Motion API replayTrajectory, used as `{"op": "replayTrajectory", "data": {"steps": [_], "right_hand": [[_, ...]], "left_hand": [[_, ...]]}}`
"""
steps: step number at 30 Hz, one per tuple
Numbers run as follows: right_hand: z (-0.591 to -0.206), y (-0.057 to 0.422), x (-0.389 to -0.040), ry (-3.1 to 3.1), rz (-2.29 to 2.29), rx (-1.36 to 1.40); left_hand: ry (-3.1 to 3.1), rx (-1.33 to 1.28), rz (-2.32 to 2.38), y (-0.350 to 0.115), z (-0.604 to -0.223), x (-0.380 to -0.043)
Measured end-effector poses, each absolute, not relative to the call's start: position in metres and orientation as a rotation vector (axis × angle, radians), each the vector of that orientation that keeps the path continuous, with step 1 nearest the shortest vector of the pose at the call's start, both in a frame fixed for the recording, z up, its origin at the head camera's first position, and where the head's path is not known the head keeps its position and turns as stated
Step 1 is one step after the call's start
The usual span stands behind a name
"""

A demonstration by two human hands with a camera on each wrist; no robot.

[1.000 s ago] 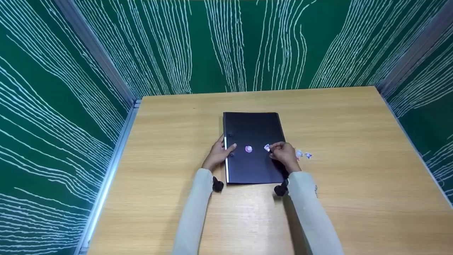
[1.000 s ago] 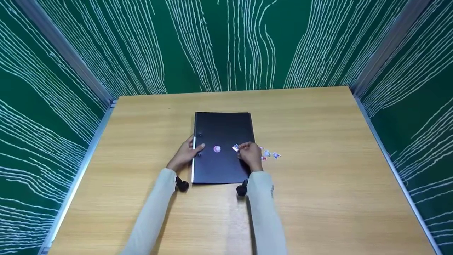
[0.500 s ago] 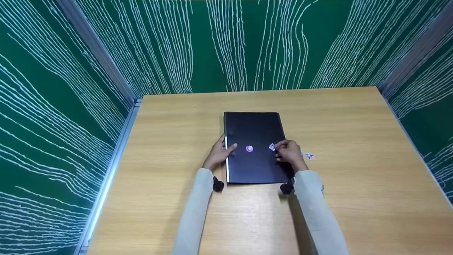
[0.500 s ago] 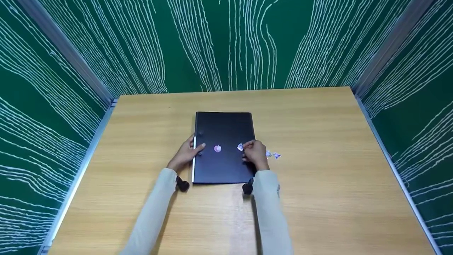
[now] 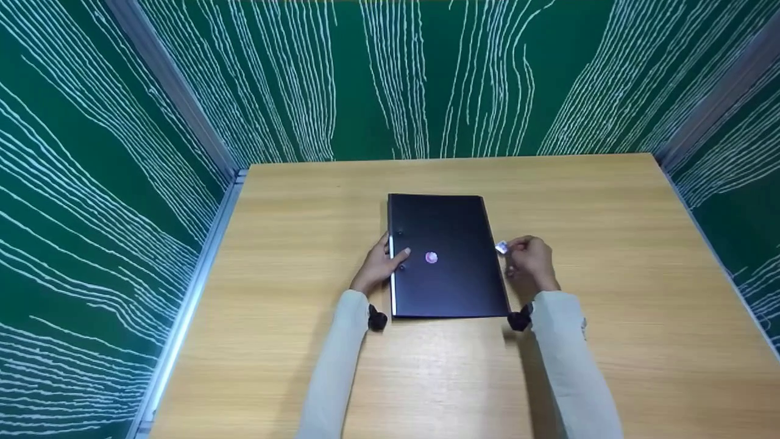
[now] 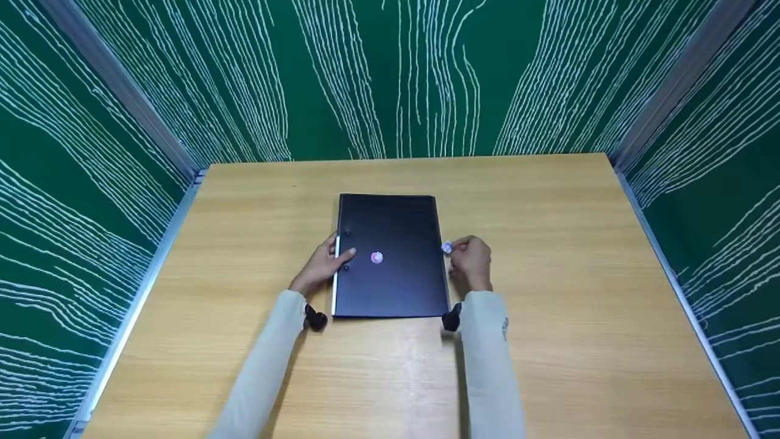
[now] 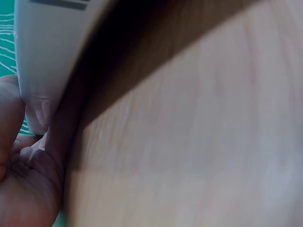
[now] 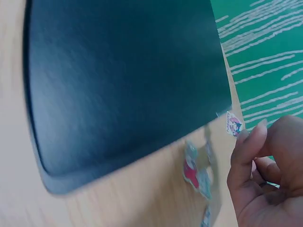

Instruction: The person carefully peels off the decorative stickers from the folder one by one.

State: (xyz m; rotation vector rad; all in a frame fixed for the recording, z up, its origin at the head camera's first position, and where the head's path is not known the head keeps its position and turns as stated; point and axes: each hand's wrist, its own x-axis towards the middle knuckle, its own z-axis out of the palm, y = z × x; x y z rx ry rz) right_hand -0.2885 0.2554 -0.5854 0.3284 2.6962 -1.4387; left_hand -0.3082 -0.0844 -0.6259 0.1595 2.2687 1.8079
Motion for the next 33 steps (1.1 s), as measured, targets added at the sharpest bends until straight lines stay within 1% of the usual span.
{"op": "replayTrajectory", "data": {"steps": [5, 14, 24, 33], "right_hand": [[-0.581, 0.268, -0.289, 2.803, -1.357, 0.374], [-0.581, 0.282, -0.287, 2.750, -1.290, 0.476], [-0.588, 0.277, -0.281, 2.806, -1.184, 0.413], [-0.588, 0.278, -0.279, 2.810, -1.083, 0.461]], "left_hand": [[2.267, 0.137, 1.827, -0.083, -0.632, -0.309], [2.320, 0.121, 1.777, -0.082, -0.628, -0.308], [2.317, 0.123, 1.793, -0.084, -0.629, -0.307], [2.338, 0.152, 1.776, -0.084, -0.630, -0.308]]}}
